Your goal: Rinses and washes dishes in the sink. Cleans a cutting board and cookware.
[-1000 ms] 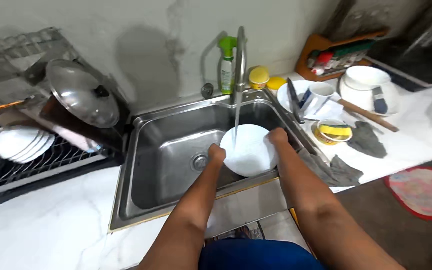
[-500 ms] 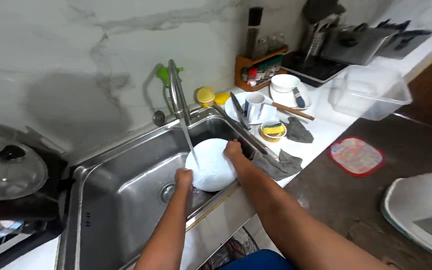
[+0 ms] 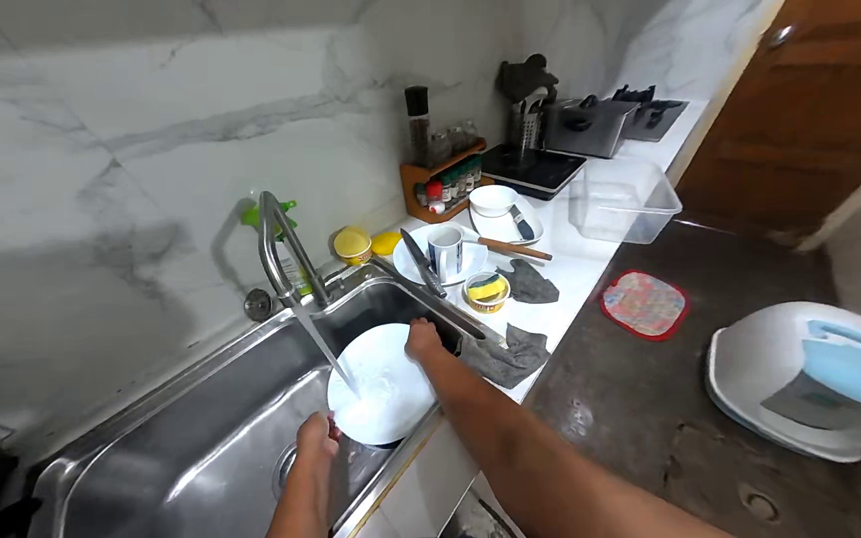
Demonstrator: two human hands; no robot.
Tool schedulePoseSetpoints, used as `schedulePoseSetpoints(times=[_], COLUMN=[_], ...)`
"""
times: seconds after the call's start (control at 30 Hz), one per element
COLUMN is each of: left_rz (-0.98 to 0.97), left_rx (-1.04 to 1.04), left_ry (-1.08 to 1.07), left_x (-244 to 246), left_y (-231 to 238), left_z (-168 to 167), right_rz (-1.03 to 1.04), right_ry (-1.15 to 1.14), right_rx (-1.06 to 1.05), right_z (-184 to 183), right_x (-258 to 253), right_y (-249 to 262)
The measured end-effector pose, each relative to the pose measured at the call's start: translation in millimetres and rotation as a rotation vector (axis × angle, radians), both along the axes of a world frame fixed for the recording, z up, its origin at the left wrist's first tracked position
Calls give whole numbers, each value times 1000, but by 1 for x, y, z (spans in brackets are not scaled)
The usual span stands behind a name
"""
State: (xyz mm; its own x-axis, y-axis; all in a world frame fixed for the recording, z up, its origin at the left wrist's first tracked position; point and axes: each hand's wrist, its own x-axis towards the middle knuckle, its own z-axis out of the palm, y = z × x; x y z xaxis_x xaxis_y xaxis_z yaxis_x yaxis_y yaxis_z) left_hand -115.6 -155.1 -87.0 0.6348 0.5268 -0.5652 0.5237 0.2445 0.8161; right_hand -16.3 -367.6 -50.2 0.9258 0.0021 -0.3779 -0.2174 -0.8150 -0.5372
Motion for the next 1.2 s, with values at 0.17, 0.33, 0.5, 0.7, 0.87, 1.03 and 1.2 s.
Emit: schedulePoseSetpoints(times=[0.17,0.33,0.5,0.7,0.87,1.03,1.2], left_rz=[55,134,94,-37,-60,-1,51], left_rx=[-158,-215,3,-71,-2,-99,-155], left_ry=[-30,-69,-145,-231,-313,-475,-511], left_x=[-2,-3,-8,-7,-7,-5,-6], left_y=[8,6,-12,-22,-26,-15,10], left_z=[-6,-1,21,21,19,23,14], right_rz=[4,8,8,62,117,377,951], right_ry=[17,7,-11,-69,-99,-323,-337], right_rx=[7,-10,-21,-65,-113,-109,116], right_z=[1,-5,-4,-12,-9,-3,1], right_x=[3,6,4,6,4,-12,-67], right_y=[0,0,5,2,8,65,110])
